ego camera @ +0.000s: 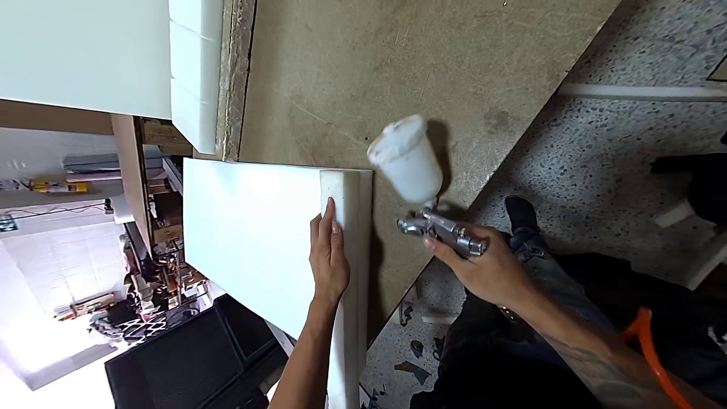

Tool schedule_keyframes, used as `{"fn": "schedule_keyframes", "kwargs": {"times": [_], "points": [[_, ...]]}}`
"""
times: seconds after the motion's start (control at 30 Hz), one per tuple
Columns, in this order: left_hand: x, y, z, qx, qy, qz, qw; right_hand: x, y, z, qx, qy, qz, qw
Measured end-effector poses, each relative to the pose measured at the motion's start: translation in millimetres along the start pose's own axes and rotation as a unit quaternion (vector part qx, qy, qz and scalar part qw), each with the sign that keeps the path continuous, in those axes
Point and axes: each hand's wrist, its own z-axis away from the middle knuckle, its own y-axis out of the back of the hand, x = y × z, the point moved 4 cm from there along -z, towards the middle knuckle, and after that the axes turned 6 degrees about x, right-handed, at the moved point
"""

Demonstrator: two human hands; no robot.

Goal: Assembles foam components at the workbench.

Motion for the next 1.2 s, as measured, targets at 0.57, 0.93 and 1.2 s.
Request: {"fn": "schedule_keyframes", "kwargs": {"times": [0.57,0.93,1.2], "points": [[-2,2,-4,-0.012,-0.015,0.057,0.998,-25,19,-8,-0.026,0.051,-0.036,0.998],[-7,24,9,-0.11,0.008,0.111,0.988,-20,8,39,-0.065,0.043,-0.048,0.996],[-92,56,114,-0.175,0.0,0.111,0.978,5,-35,137,-0.045,0.033,-0.033,0.998]]}}
